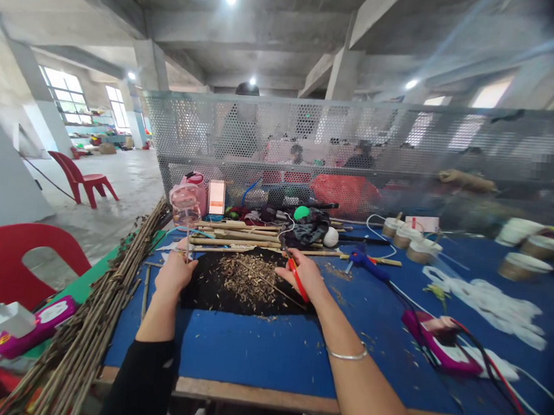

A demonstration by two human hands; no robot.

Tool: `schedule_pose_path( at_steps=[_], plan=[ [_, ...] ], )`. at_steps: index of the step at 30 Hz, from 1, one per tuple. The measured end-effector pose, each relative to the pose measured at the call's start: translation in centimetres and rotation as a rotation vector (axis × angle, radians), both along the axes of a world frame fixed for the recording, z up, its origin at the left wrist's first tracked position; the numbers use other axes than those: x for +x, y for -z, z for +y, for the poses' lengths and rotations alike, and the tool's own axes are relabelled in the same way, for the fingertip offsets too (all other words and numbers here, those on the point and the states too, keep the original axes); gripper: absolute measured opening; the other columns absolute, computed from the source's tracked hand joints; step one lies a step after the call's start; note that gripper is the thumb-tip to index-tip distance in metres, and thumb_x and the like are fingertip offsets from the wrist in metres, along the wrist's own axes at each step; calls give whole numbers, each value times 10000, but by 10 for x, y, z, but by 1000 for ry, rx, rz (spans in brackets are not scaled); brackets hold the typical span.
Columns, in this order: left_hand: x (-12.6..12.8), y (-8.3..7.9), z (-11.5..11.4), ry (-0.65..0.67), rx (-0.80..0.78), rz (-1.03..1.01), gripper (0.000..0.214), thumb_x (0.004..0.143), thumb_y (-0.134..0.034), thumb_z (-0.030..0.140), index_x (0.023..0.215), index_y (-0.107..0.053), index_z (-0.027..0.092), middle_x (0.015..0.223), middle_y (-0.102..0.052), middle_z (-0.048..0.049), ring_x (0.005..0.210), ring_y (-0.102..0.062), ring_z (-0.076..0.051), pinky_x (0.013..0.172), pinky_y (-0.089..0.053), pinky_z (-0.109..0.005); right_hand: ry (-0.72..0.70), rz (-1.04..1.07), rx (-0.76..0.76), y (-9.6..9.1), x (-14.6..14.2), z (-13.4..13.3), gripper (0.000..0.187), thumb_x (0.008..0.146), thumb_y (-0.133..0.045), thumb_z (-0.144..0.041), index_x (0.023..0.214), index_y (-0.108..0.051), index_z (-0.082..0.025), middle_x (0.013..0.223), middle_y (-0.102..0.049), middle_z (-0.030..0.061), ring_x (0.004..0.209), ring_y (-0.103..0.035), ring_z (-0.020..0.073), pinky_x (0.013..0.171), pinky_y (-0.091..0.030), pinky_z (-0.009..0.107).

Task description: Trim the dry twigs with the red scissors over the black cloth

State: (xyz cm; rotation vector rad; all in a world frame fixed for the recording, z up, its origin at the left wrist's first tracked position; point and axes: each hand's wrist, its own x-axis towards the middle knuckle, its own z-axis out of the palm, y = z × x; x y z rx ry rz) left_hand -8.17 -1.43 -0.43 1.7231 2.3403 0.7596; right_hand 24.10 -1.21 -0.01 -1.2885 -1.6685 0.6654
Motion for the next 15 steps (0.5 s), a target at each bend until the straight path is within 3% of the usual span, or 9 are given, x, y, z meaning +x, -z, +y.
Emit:
schedule_pose_path(
  at_steps=[3,5,7,9,11,15],
  plan=[
    [5,-7,-7,-166,16,90,471,740,-479,459,1052,-592,125,955,-633,-206,893,-588,-330,728,-422,-399,-52,-289,-35,8,2,2,458,524,-743,-266,957,-603,-219,734,-623,5,636,-541,151,621,-399,256],
    [16,-13,-6,-199,194,140,484,776,-439,426,1132,-550,116,1051,-600,-211,980,-555,-325,784,-416,-406,-95,-385,-88,11,-1,1,502,499,-742,-191,983,-612,-225,785,-649,20,684,-568,174,638,-397,259],
    [32,-15,0,-60,299,122,396,830,-358,320,1103,-572,130,1063,-608,-171,1002,-556,-266,838,-407,-360,-99,-436,-114,12,-4,0,546,481,-719,-112,1006,-615,-224,828,-663,36,733,-585,195,656,-396,263],
    [48,-10,9,135,167,90,352,836,-334,239,996,-624,120,980,-646,-157,945,-591,-244,835,-413,-331,-94,-460,-129,11,-5,-2,538,496,-674,-73,1012,-619,-216,852,-670,55,757,-592,210,661,-397,269],
    [61,0,18,221,-5,105,321,820,-371,216,941,-636,79,931,-653,-198,923,-604,-269,824,-418,-344,-103,-468,-140,9,-5,-2,503,518,-633,-66,1002,-622,-200,857,-672,67,752,-595,213,659,-401,274],
    [77,19,26,352,-50,72,354,826,-336,144,1043,-606,76,1060,-623,-201,1009,-581,-246,880,-398,-321,-197,-340,-89,12,0,2,470,551,-583,-89,1014,-586,-169,762,-659,33,671,-583,169,651,-416,259]
  ],
)
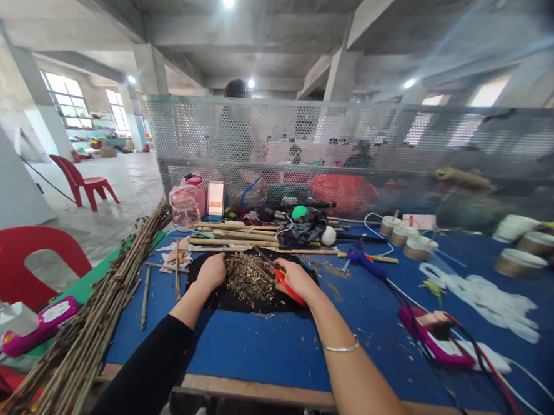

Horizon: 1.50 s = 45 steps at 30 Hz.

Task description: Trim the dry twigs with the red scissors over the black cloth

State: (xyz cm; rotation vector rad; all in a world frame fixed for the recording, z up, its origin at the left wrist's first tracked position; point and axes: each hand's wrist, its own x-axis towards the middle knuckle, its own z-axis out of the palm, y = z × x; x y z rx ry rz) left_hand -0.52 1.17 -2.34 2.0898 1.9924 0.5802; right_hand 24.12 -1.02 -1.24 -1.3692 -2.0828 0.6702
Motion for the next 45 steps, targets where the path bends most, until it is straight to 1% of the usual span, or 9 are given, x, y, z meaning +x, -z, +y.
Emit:
schedule_pose_path(
  at_steps=[4,9,14,19,24,27,32,38,45],
  plan=[
    [11,9,-1,102,50,-302,393,809,-349,135,1121,-583,93,1152,-595,-146,1089,-538,-211,958,-358,-305,38,236,30,8,5,10,480,562,-566,-123,1041,-531,-141,670,-612,-5,602,-558,133,622,-428,242],
    [26,2,4,208,100,-708,334,800,-400,202,1033,-633,150,1091,-638,-82,1060,-553,-186,970,-354,-320,102,416,-9,10,4,18,479,537,-575,-163,1009,-497,-143,638,-572,-27,574,-535,124,590,-434,243],
    [34,-3,8,104,29,-491,309,832,-403,296,962,-648,160,1046,-652,-115,1042,-559,-240,932,-364,-340,149,450,28,15,5,22,445,544,-572,-193,980,-493,-157,619,-554,-39,566,-530,122,602,-431,247],
    [48,2,-3,242,84,-451,390,830,-416,366,1118,-585,164,1187,-574,-126,1129,-499,-230,983,-323,-329,175,448,45,12,6,21,444,545,-577,-218,979,-502,-160,616,-557,-33,569,-528,129,590,-423,248],
    [62,0,-20,347,93,-173,650,708,-584,462,1281,-438,190,1377,-367,-143,1281,-286,-301,1027,-216,-482,268,501,39,3,6,18,432,547,-570,-237,968,-503,-166,622,-548,-35,565,-522,131,580,-418,252],
    [62,-8,-23,338,117,-196,662,720,-582,442,1309,-395,204,1378,-366,-135,1281,-278,-307,1019,-198,-526,290,528,34,-1,6,16,437,539,-573,-228,965,-500,-163,618,-545,-37,548,-506,125,552,-401,244],
    [57,-24,-22,114,375,-630,341,821,-454,370,1047,-624,180,1093,-614,-112,1066,-522,-231,968,-342,-391,160,642,-113,-13,-8,1,449,530,-608,-213,959,-478,-175,610,-534,-56,502,-463,97,498,-358,219],
    [63,-24,-26,171,-37,-1397,372,677,-630,417,925,-654,142,773,-680,-68,669,-621,-155,657,-491,-284,-46,708,-240,-19,-43,-21,409,555,-643,-179,942,-511,-185,617,-531,-58,522,-474,97,515,-365,222],
    [53,-26,-39,248,-239,-1544,472,585,-732,372,980,-627,134,667,-648,-19,541,-571,-86,540,-460,-205,-53,544,-94,-9,-42,-21,399,668,-653,-306,1020,-499,-197,824,-606,11,682,-541,140,664,-431,278]
  ],
)
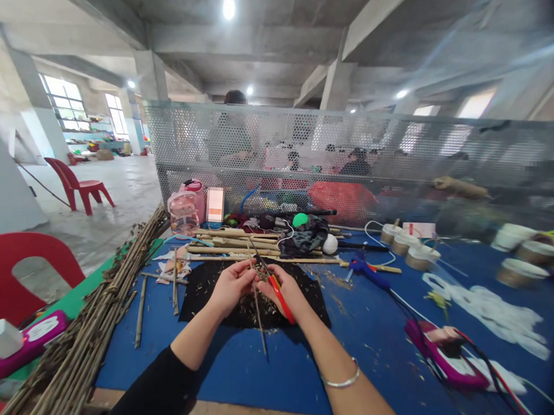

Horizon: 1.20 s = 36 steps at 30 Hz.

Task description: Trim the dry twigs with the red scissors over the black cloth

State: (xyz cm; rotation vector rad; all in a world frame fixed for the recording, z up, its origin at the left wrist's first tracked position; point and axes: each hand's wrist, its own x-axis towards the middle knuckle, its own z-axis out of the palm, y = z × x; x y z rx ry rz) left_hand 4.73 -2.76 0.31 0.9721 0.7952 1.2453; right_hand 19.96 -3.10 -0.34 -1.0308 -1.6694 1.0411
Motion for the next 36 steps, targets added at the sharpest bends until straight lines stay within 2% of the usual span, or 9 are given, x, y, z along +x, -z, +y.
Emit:
schedule_pose_path(
  at_steps=[4,8,14,18,20,25,30,36],
  plan=[
    [-1,5,-3,44,14,97,440,597,-729,361,960,-633,134,696,-656,-34,502,-545,-70,488,-443,-182,-4,-177,39,4,7,1,497,677,-663,-365,1099,-455,-202,818,-598,8,683,-527,141,661,-431,278],
    [-1,7,-3,65,47,229,388,610,-715,357,919,-652,131,660,-643,-22,430,-484,-54,405,-402,-168,48,-253,118,3,6,0,563,652,-683,-406,1125,-459,-197,936,-590,44,787,-537,165,748,-427,302],
    [2,8,-4,24,76,337,387,611,-703,345,915,-671,108,579,-610,0,354,-382,-29,324,-313,-155,147,-378,241,5,5,-1,621,649,-676,-434,1168,-443,-186,1045,-554,83,934,-523,200,837,-410,332],
    [3,11,-4,18,81,332,396,616,-696,351,927,-674,105,564,-601,7,353,-371,-28,319,-301,-157,129,-387,247,5,2,-3,549,715,-616,-432,1170,-435,-184,992,-571,77,855,-547,180,796,-435,316],
    [3,11,-4,25,78,324,402,620,-694,360,932,-674,107,568,-602,6,348,-369,-27,317,-306,-160,125,-380,266,5,1,-4,559,726,-604,-436,1185,-422,-174,1027,-564,93,901,-544,193,819,-432,326],
    [4,7,-7,40,67,283,428,612,-697,377,942,-668,106,599,-614,-2,348,-377,-30,319,-328,-170,130,-358,308,7,0,-3,643,702,-617,-463,1225,-390,-167,1171,-503,132,1090,-470,245,939,-367,396],
    [7,3,-11,67,79,299,410,606,-698,355,924,-677,97,539,-582,12,343,-364,-34,321,-329,-175,98,-331,278,6,3,-2,677,716,-599,-470,1268,-346,-170,1158,-502,136,1019,-512,228,892,-405,383],
    [7,3,-13,44,64,319,370,613,-686,313,916,-680,99,525,-578,15,342,-357,-32,321,-306,-167,159,-423,340,2,6,-2,687,671,-642,-469,1239,-401,-167,1151,-506,128,1048,-486,237,893,-396,377]
  ],
)
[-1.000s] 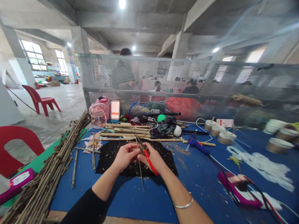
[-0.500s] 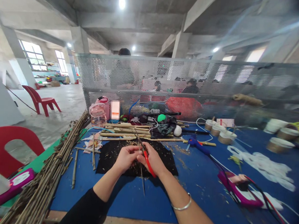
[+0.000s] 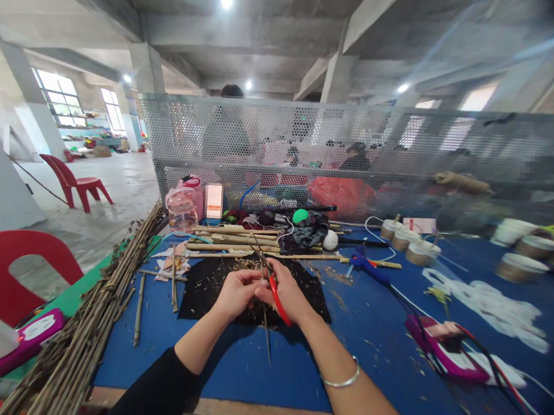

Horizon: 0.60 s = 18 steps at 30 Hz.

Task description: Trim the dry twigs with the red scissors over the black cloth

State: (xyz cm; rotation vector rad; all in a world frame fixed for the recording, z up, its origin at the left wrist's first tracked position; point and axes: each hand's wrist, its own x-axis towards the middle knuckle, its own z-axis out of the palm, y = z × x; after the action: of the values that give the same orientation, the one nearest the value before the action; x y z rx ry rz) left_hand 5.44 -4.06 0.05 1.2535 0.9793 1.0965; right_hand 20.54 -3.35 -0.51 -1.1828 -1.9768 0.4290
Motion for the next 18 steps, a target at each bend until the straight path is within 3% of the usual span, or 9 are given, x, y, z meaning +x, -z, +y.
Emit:
schedule_pose_path(
  at_steps=[7,15,18],
  plan=[
    [0,1,2,-31,-5,-11,358,614,-682,277,927,-677,105,508,-580,13,349,-383,-44,324,-298,-164,47,-3,-42,-13,-3,-6,503,673,-652,-418,1098,-522,-183,861,-624,48,678,-549,142,648,-436,246],
    [-5,3,4,-67,17,9,374,630,-674,322,941,-680,115,568,-629,-24,423,-488,-81,352,-310,-163,33,44,-89,-15,-7,-7,360,733,-593,-407,1016,-572,-185,716,-635,10,585,-557,128,554,-418,212],
    [-6,5,7,-68,39,8,391,634,-677,359,940,-684,116,568,-625,-19,389,-436,-61,356,-310,-173,65,-23,-50,-11,-5,-5,466,696,-628,-420,1088,-530,-187,878,-635,47,720,-583,159,646,-443,251]
  ],
)
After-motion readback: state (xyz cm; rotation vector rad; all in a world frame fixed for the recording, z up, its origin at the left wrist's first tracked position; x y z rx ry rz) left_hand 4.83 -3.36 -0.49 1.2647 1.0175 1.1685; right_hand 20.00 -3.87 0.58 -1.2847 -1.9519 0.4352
